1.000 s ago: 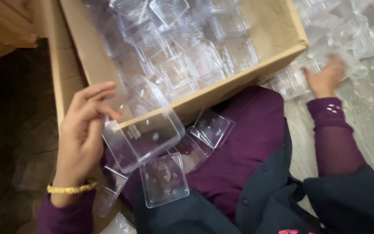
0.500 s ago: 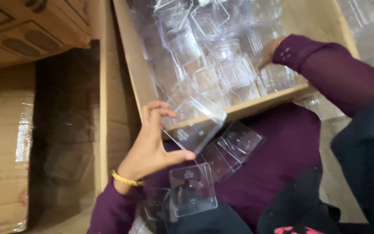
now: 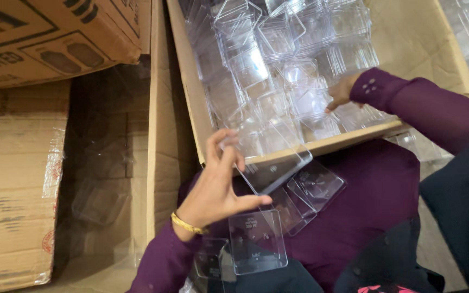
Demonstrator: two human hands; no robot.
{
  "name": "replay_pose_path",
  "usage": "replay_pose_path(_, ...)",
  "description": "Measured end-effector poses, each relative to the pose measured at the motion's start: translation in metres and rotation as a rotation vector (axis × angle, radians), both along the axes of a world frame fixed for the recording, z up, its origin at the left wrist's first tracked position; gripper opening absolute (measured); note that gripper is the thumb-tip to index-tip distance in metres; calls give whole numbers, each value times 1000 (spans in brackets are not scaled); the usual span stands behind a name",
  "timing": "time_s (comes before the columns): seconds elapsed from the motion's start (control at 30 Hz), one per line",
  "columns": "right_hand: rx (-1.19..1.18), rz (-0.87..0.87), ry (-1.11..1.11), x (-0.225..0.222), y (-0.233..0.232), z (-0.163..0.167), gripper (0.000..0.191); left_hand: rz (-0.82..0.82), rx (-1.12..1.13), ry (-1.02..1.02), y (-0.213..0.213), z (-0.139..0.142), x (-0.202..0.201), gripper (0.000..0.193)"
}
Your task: The person sits on the floor and assembles clear plastic boxes, taking flat or folded box pieces from a large cardboard box, folding and snapping the sides together by hand, and setting the finished boxes aside. The person repeats this cycle continuously throughout the episode.
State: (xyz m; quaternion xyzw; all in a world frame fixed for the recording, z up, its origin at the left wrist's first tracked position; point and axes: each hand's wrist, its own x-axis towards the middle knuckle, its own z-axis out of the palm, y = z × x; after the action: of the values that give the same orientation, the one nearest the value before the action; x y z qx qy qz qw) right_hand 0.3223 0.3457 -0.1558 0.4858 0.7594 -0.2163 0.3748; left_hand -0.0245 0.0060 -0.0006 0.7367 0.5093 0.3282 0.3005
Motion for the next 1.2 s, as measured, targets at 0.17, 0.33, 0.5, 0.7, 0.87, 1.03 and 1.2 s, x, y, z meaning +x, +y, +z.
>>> replay_pose_path(0.17, -135, -295, 549, -9, 2, 16, 55, -16, 136, -264, 5, -2, -15, 99)
replay_pose_path(0.33, 53, 276, 432, -37, -13, -6, 60, -31, 77, -459, 10, -9, -19, 114)
replay_pose_path(0.5, 105, 394, 278, -72, -30, -14, 104, 51, 118, -342, 14, -17, -22, 107)
replay_pose_path(0.7, 103, 546, 58, -70, -53, -15, 137, 82, 86, -483, 16, -21, -30, 107)
replay_pose_path(0.87, 181, 543, 107, -71, -45, -22, 130, 79, 114, -468, 20, -19, -28, 109)
replay_pose_path(1.03, 258, 512, 340, -77, -28, -36, 110, 56, 115, -511, 19, -27, -26, 110)
replay_pose_path(1.2, 239, 309, 592, -79, -19, 22, 77, 77, 144, -452, 18, -29, -27, 105)
